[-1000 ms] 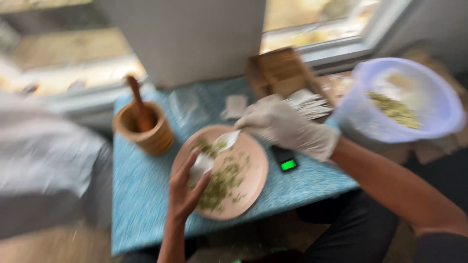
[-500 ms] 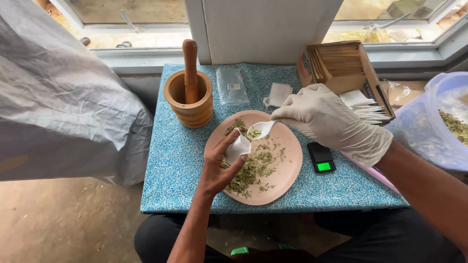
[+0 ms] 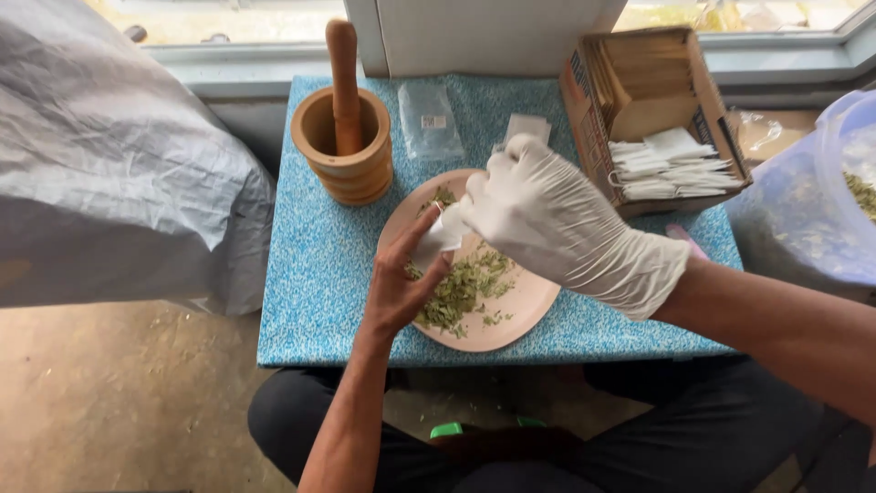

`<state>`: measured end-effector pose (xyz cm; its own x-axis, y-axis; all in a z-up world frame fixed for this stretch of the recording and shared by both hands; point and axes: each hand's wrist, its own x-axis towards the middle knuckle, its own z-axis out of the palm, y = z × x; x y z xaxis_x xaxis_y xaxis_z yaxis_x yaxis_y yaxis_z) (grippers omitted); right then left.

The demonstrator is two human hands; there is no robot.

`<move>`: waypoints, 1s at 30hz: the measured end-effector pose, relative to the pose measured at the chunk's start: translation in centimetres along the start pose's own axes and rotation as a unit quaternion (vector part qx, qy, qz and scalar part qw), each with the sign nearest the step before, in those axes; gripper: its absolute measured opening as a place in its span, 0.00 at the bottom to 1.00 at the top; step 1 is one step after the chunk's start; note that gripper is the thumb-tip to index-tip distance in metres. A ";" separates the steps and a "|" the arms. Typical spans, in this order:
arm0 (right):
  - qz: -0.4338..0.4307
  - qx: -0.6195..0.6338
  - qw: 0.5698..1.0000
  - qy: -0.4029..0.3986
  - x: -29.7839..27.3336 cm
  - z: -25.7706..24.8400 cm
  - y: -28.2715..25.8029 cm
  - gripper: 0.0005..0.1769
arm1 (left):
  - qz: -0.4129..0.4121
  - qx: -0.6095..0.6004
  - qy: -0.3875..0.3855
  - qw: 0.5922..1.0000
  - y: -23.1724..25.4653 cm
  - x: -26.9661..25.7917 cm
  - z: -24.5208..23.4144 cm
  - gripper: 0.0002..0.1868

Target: Filling empty tea bags with dried tea leaves, weighing them on a scale, and sealing them with a heat sealer.

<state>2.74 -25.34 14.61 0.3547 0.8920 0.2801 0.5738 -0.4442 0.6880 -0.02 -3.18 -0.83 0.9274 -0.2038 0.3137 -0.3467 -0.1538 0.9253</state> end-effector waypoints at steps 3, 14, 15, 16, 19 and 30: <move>0.045 -0.080 0.990 -0.103 -0.2 -0.6 1.1 0.15 | -0.022 0.035 0.018 0.999 -1.3 -0.1 -1.1 0.35; 0.132 0.104 0.980 -0.109 -13.1 12.1 -3.8 0.10 | -0.025 0.008 0.130 0.991 -2.2 0.0 -1.0 0.34; 0.138 0.119 0.977 -0.115 -12.6 12.2 -4.7 0.11 | -0.025 0.015 0.126 0.992 -2.1 0.0 -0.9 0.35; 0.136 0.120 0.977 -0.112 -12.1 12.3 -5.4 0.11 | -0.025 0.017 0.129 0.991 -2.7 0.0 -0.7 0.35; 0.158 0.220 0.955 -0.122 -10.7 12.2 -7.7 0.10 | -0.026 0.030 0.121 0.992 -3.6 0.0 -0.1 0.33; 0.253 0.425 0.858 -0.139 -10.0 12.4 -6.4 0.06 | 0.030 0.086 0.095 0.991 -3.3 -0.3 -0.8 0.38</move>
<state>4.67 -32.42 -0.91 0.8115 0.5657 0.1466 0.5839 -0.7745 -0.2434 1.02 -1.80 -3.83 0.9081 -0.0336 0.4174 -0.4061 -0.3136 0.8583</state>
